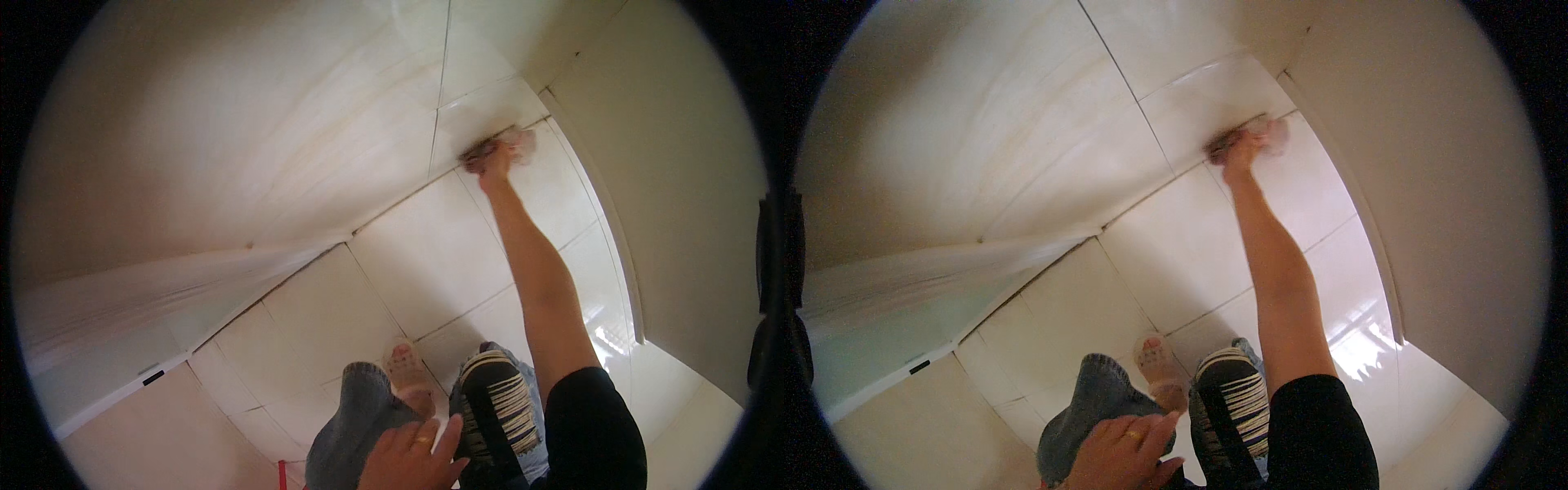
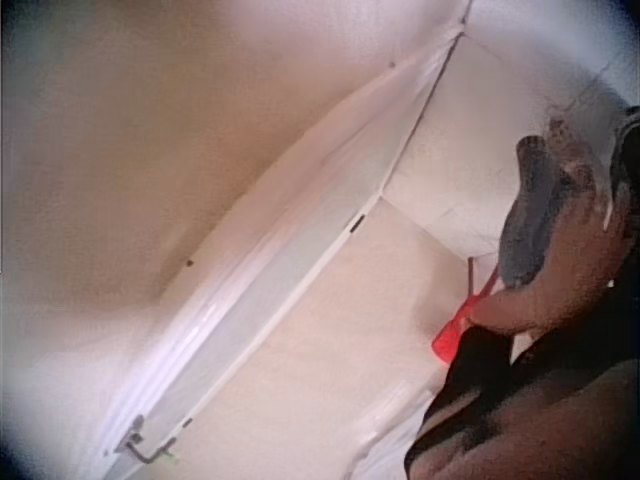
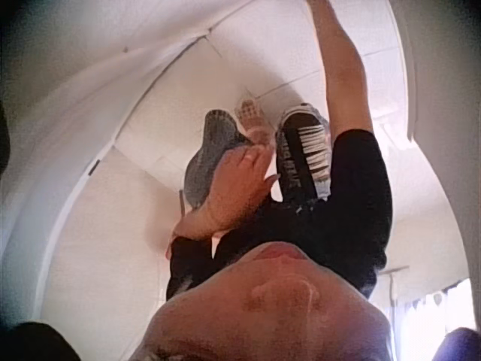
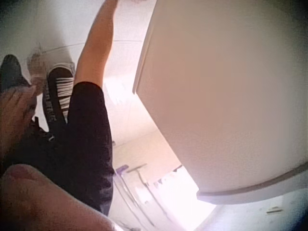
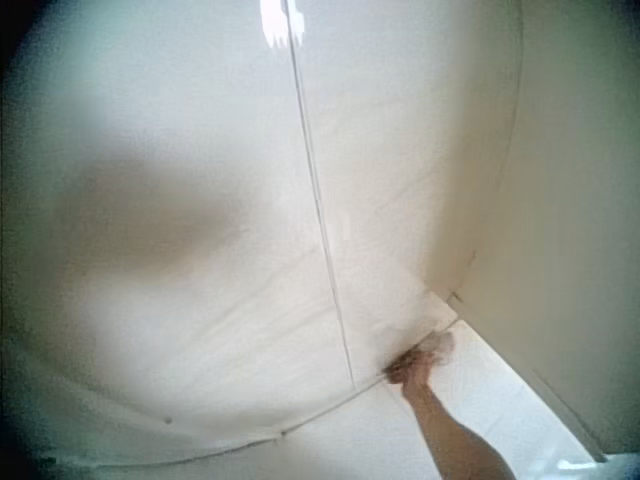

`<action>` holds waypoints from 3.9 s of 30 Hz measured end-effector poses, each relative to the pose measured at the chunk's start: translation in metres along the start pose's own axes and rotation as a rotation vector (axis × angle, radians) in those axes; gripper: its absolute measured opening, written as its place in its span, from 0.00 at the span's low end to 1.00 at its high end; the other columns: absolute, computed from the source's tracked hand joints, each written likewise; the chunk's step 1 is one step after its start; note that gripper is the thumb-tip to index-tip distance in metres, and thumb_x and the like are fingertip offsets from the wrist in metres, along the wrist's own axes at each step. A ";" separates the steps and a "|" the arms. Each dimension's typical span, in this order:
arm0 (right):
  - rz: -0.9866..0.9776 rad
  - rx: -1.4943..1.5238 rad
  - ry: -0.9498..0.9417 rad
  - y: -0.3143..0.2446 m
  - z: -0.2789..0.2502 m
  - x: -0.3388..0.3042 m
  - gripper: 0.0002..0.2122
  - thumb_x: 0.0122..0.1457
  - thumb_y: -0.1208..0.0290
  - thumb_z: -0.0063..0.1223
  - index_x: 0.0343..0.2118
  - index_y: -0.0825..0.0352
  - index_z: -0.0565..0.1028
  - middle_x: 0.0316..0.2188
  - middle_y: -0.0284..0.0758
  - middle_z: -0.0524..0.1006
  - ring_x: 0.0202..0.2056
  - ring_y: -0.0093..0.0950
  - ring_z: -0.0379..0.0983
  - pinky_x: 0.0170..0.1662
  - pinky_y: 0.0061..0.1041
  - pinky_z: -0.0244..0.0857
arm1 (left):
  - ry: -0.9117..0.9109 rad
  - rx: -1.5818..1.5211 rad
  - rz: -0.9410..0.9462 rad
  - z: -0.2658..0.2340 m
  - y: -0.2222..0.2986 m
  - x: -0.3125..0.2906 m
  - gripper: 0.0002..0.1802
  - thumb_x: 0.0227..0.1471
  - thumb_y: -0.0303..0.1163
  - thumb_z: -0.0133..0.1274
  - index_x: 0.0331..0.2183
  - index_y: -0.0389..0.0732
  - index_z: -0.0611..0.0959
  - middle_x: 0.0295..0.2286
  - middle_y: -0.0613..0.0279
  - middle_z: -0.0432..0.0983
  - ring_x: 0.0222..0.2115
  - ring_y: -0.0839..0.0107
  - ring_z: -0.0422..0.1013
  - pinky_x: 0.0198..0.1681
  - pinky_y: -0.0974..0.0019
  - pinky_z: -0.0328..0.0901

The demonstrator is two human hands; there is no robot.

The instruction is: The person wipes a frosted glass door and then cleans a toilet using a cloth. They move a red plastic stool aside to access the door, wipe the door surface and frame, then proceed to wipe the toilet seat, lid, tank, and base.

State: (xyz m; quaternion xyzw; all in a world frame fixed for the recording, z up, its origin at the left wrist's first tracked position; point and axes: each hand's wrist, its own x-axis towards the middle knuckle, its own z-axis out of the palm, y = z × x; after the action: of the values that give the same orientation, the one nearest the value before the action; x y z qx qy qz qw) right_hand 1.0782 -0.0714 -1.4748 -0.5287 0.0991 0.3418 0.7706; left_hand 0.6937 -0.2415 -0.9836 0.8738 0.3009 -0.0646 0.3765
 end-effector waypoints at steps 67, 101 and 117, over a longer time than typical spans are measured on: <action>0.093 -0.713 -1.179 -0.567 0.175 -0.912 0.09 0.46 0.76 0.54 0.33 0.69 0.73 0.27 0.32 0.75 0.31 0.21 0.70 0.35 0.21 0.65 | 1.081 -1.016 -0.440 -0.172 0.234 -0.515 0.21 0.53 0.34 0.48 0.47 0.34 0.68 0.41 0.51 0.71 0.42 0.66 0.67 0.48 0.68 0.59; -0.067 -0.803 -1.029 -0.574 0.156 -0.884 0.24 0.46 0.72 0.56 0.47 0.73 0.61 0.37 0.39 0.73 0.39 0.29 0.69 0.41 0.26 0.66 | 1.194 -0.568 -0.382 -0.132 0.219 -0.525 0.25 0.47 0.27 0.54 0.48 0.37 0.67 0.40 0.54 0.69 0.42 0.67 0.67 0.39 0.68 0.67; 0.101 -0.569 -1.114 -0.645 0.036 -1.059 0.14 0.47 0.77 0.55 0.37 0.71 0.67 0.26 0.36 0.75 0.24 0.20 0.69 0.22 0.18 0.64 | 0.373 -1.317 -0.003 -0.127 0.301 -0.466 0.36 0.52 0.44 0.48 0.54 0.32 0.57 0.50 0.57 0.60 0.49 0.70 0.59 0.52 0.66 0.56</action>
State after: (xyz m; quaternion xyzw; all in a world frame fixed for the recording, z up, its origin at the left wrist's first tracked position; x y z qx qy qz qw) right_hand 0.6868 -0.6199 -0.4331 -0.4502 -0.3873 0.6150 0.5188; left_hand 0.4741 -0.5366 -0.5488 0.4586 0.3383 0.2832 0.7714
